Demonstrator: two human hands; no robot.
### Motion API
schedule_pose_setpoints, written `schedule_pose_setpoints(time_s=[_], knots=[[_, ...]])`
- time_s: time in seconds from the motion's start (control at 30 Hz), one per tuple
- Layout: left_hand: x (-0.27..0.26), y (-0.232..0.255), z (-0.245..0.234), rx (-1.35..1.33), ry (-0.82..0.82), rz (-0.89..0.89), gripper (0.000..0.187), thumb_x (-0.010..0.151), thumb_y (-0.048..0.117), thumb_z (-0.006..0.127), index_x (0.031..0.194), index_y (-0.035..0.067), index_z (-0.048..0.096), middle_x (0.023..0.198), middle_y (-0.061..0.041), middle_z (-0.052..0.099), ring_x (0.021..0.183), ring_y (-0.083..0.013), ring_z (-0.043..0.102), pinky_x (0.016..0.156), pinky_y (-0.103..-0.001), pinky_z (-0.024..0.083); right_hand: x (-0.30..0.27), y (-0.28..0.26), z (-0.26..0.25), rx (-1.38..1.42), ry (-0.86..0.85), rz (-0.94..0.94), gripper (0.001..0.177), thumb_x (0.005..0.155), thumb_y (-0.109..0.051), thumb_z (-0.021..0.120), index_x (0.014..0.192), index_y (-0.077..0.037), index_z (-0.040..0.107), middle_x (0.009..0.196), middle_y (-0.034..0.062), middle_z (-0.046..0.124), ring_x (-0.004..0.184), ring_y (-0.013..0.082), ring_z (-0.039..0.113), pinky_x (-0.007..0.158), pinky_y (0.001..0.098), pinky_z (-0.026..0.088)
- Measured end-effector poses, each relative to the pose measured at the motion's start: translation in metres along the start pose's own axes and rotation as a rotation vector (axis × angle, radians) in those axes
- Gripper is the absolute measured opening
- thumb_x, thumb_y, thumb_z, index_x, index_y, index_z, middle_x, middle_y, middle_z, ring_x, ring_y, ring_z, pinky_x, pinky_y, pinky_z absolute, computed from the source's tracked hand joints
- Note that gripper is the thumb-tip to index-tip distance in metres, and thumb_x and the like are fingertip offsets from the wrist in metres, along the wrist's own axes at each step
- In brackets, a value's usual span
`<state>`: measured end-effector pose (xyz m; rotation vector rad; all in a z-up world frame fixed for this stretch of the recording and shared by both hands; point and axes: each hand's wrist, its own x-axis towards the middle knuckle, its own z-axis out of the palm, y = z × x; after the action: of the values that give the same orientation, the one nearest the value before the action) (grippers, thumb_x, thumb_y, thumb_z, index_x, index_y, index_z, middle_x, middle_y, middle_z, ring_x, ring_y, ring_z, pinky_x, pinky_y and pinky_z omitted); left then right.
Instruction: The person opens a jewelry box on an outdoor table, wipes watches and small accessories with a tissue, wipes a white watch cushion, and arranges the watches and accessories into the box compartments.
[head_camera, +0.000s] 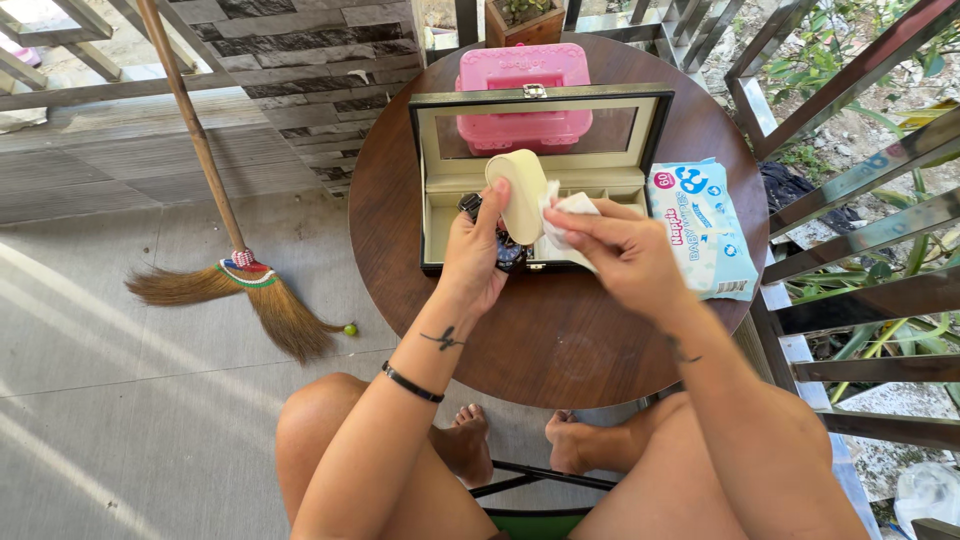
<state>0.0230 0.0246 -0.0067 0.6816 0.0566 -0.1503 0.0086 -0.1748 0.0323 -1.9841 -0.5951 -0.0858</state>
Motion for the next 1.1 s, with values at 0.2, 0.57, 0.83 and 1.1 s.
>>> schedule_pose_setpoints(time_s=[0.2,0.57,0.83,1.1], knots=[[-0.001,-0.011,0.002,-0.032,-0.024,-0.25,0.049,0.097,0.046,0.063,0.116,0.001,0.064,0.103,-0.01,0.072,0.088,-0.0194,0.072,0.073,-0.037,0.063,0.022,0.011,-0.014,0.168,0.292,-0.13,0.03,0.106,-0.007,0.061,0.136,-0.002,0.059,0.131,0.0089,0.058,0.116,0.0148,0.059,0.101,0.0275,0.05],[0.001,-0.02,-0.012,-0.03,-0.066,-0.147,0.044,0.102,0.041,0.058,0.124,0.003,0.059,0.112,-0.009,0.071,0.099,-0.022,0.072,0.082,-0.04,0.063,0.007,-0.02,0.012,-0.124,0.035,-0.246,0.042,0.093,0.009,0.055,0.131,-0.006,0.068,0.14,0.0137,0.064,0.136,0.0273,0.061,0.098,0.0341,0.056],[-0.005,-0.014,-0.008,-0.028,0.013,-0.158,0.045,0.1,0.034,0.067,0.132,0.008,0.048,0.123,-0.008,0.059,0.109,-0.0228,0.063,0.095,-0.052,0.059,0.001,-0.017,-0.027,-0.335,0.058,-0.149,0.038,0.091,0.01,0.061,0.119,-0.01,0.076,0.12,0.0091,0.074,0.109,0.0253,0.072,0.092,0.0321,0.057],[-0.007,-0.028,0.004,-0.219,-0.082,-0.255,0.055,0.102,0.031,0.071,0.145,0.004,0.049,0.132,-0.015,0.061,0.118,-0.028,0.064,0.1,-0.046,0.056,0.008,-0.002,-0.001,-0.137,0.201,-0.35,0.04,0.106,-0.016,0.064,0.143,-0.003,0.055,0.15,0.0207,0.052,0.142,0.0361,0.049,0.118,0.0439,0.041]])
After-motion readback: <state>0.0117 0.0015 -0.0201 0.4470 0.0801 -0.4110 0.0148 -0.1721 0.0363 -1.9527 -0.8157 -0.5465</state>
